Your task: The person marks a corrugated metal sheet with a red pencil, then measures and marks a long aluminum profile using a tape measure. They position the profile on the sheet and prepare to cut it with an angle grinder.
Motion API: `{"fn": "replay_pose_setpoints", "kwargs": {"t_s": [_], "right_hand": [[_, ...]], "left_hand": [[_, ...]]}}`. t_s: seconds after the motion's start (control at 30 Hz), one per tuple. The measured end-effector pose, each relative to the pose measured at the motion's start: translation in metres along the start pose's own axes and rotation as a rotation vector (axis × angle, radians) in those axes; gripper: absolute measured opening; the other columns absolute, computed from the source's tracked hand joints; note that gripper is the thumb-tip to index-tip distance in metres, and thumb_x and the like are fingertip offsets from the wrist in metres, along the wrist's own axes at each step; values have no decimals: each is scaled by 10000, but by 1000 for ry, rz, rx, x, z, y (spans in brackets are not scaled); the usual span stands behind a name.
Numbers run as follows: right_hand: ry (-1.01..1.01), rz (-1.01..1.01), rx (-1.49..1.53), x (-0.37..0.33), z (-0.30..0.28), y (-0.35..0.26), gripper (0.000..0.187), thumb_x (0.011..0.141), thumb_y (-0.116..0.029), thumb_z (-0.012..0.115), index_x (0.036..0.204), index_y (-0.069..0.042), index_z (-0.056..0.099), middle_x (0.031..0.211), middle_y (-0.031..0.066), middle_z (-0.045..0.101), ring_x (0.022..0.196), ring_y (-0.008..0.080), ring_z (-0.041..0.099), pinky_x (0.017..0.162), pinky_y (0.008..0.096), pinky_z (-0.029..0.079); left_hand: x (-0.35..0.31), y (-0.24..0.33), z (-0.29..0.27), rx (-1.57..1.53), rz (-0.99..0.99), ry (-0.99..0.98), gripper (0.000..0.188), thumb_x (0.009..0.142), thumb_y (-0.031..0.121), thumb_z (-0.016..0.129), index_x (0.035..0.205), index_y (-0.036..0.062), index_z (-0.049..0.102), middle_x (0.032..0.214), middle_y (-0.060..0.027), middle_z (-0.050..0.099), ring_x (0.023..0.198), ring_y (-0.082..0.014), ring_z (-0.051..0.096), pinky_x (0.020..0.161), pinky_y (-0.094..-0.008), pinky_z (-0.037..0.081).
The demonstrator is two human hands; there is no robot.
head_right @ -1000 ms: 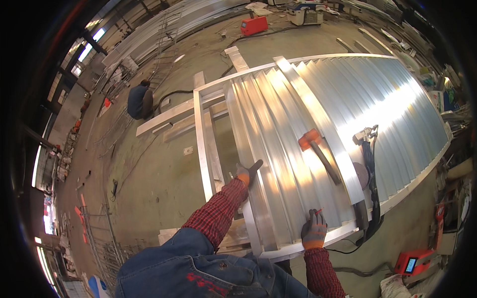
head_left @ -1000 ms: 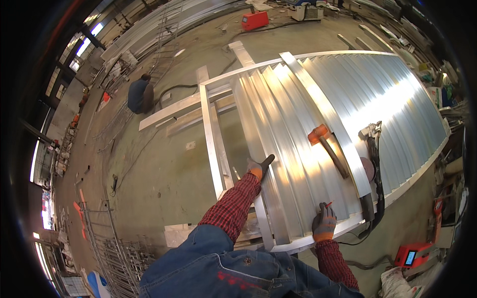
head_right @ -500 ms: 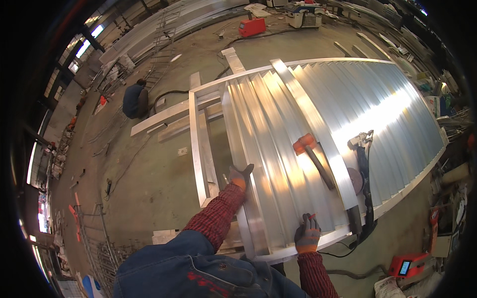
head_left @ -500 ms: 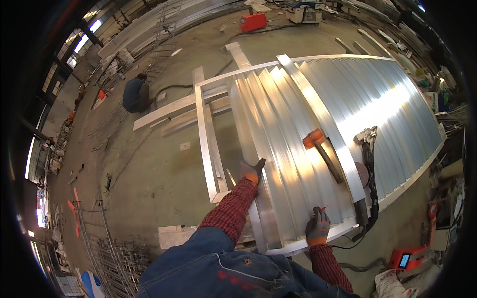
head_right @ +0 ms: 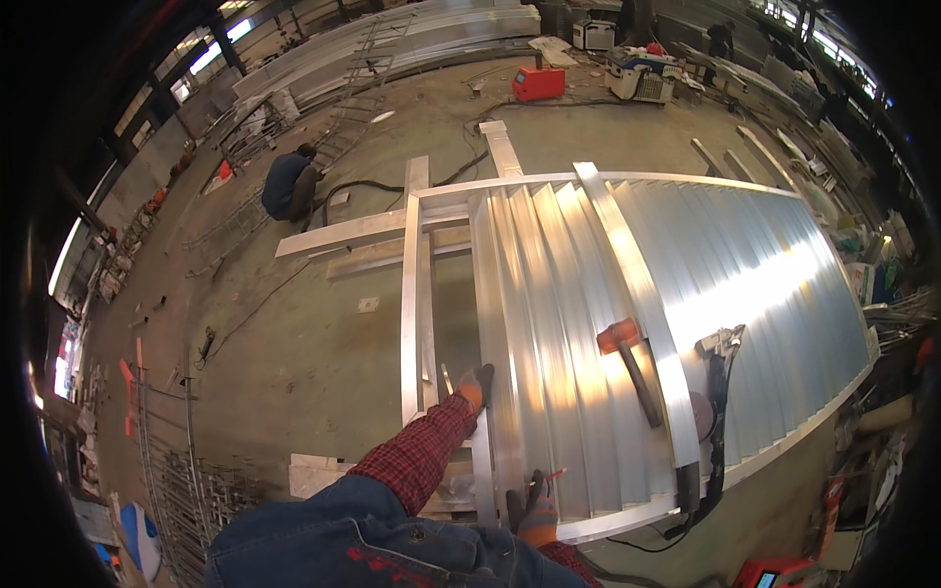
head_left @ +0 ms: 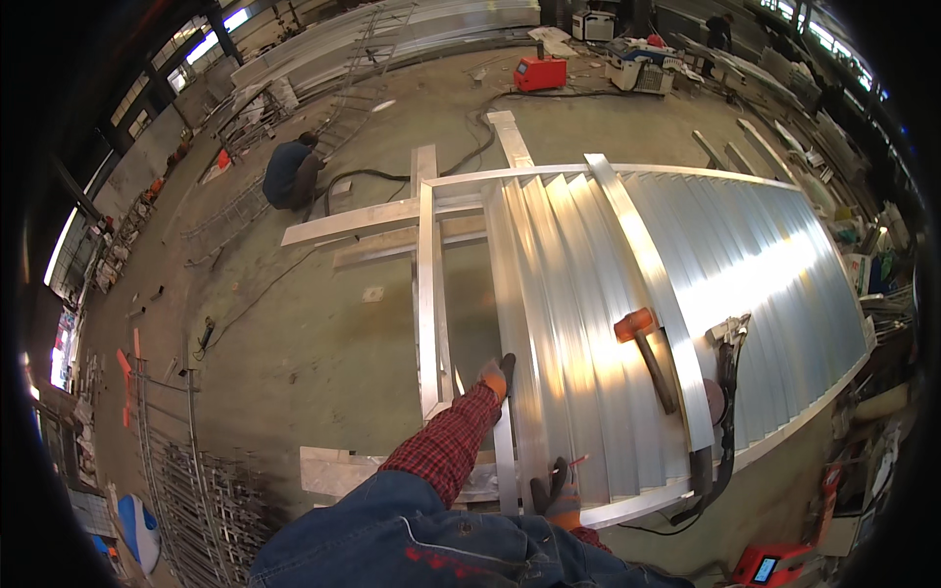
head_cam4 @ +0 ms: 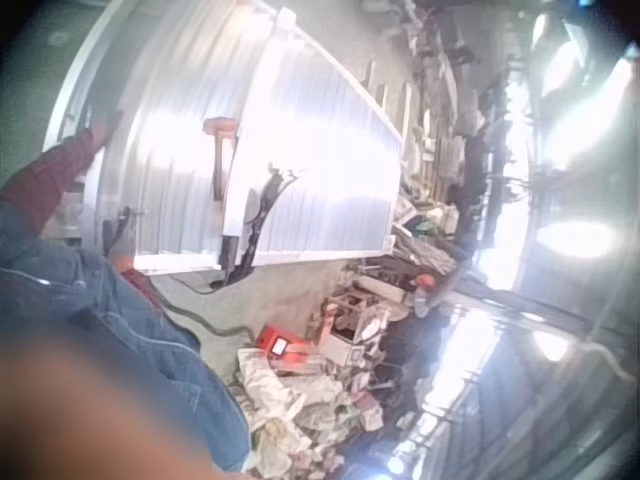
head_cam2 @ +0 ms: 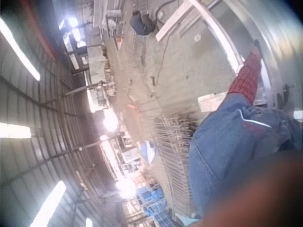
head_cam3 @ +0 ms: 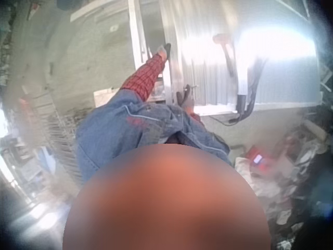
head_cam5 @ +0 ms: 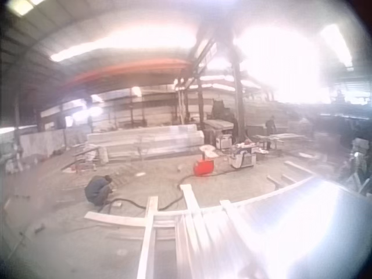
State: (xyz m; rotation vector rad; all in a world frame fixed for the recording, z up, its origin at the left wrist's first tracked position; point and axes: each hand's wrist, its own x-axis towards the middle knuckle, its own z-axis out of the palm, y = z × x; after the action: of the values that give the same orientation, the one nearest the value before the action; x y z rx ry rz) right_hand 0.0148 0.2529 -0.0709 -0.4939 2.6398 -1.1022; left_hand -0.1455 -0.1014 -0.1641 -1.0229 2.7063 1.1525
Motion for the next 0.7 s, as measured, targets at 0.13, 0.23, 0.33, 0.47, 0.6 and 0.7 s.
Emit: {"fn": "replay_pose_setpoints", "kwargs": {"t_s": [0.13,0.23,0.33,0.47,0.6,0.7], "right_hand": [[-28,209,133,4,16,21,823,920,-352,870,1591,-69,486,1200,232,791,1068,420,785,917,550,623],[-16,196,141,6,7,17,770,905,-336,872,1541,-88,515,1136,218,804,1048,408,787,906,542,616],[-27,209,116,6,-8,1,745,901,-326,870,1523,-94,531,1159,224,795,1046,420,780,921,548,606],[-43,293,260,7,-30,-17,736,908,-344,871,1525,-91,560,1218,256,779,1092,462,769,963,560,597],[11,273,275,6,-44,-24,676,941,-377,865,1500,-94,611,1217,267,787,1108,455,779,949,563,602],[0,268,105,1,-57,-17,620,979,-404,857,1469,-89,644,1185,254,799,1085,445,786,935,560,612]], "left_hand": [[-26,24,-9,-235,-253,66,680,1153,551,604,1513,-21,681,1579,-286,680,1483,-456,637,1248,-501,504],[-39,39,-23,-267,-259,65,654,1170,525,591,1532,-14,672,1565,-272,696,1480,-434,646,1254,-486,506],[-36,37,-28,-376,-175,-47,680,1181,526,564,1616,4,609,1600,-257,676,1521,-420,615,1279,-475,484],[-34,22,-24,-385,-82,-39,706,1182,528,566,1650,-1,574,1608,-258,669,1536,-433,597,1294,-469,472],[-43,20,-33,-256,289,-6,699,1162,532,626,1572,-34,635,1499,-261,728,1377,-393,700,1197,-449,550],[-55,40,-41,-852,-40,-86,553,1113,514,743,1319,3,793,1081,-198,813,971,-243,760,823,-462,646]]}}
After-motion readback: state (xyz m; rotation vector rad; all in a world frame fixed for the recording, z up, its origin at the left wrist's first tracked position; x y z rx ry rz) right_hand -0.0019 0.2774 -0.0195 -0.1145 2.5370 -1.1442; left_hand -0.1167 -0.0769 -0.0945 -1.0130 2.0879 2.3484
